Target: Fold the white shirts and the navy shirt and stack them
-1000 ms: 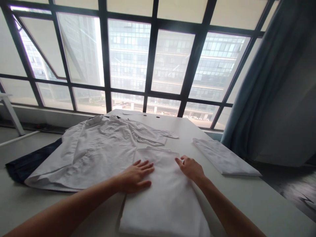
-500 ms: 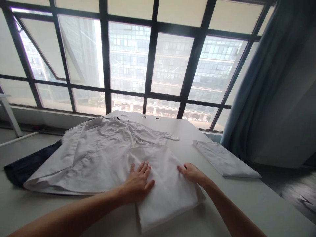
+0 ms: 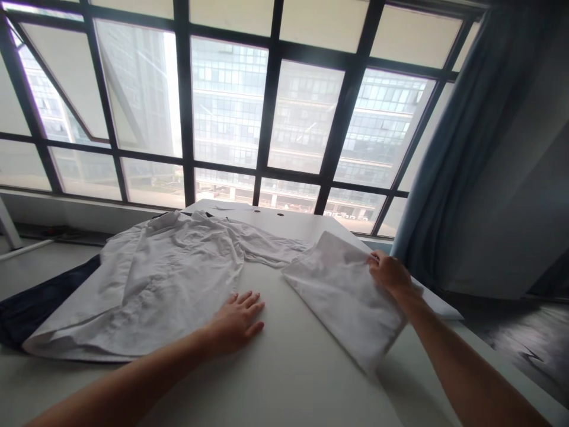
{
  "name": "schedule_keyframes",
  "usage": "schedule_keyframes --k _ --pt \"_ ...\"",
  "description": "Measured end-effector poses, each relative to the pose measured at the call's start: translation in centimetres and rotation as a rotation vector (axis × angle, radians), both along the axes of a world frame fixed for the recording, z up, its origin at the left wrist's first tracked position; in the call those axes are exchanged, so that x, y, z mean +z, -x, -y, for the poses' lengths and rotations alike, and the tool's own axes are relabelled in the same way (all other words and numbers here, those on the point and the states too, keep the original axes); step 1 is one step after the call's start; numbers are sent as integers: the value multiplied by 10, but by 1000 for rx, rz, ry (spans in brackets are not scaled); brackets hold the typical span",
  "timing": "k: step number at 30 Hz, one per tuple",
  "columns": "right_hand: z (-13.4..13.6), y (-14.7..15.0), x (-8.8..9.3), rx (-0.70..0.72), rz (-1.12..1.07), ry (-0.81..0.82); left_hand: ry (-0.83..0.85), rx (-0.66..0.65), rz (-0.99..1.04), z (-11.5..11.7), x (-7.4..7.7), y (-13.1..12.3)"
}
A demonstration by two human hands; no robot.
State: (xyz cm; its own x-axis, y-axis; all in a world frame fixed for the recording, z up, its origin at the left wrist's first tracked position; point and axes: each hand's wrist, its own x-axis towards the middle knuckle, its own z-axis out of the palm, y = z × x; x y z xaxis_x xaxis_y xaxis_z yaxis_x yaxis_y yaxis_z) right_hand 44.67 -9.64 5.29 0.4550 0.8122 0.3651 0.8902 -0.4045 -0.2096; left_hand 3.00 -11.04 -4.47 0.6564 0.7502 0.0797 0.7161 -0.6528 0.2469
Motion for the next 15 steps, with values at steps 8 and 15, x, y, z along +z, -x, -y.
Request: schedule_keyframes --k 8,15 --pt "-27 -94 90 -134 66 -146 -12 30 -10 3 4 -4" --pt "-38 -87 -10 -133 100 205 -28 30 2 2 2 -4"
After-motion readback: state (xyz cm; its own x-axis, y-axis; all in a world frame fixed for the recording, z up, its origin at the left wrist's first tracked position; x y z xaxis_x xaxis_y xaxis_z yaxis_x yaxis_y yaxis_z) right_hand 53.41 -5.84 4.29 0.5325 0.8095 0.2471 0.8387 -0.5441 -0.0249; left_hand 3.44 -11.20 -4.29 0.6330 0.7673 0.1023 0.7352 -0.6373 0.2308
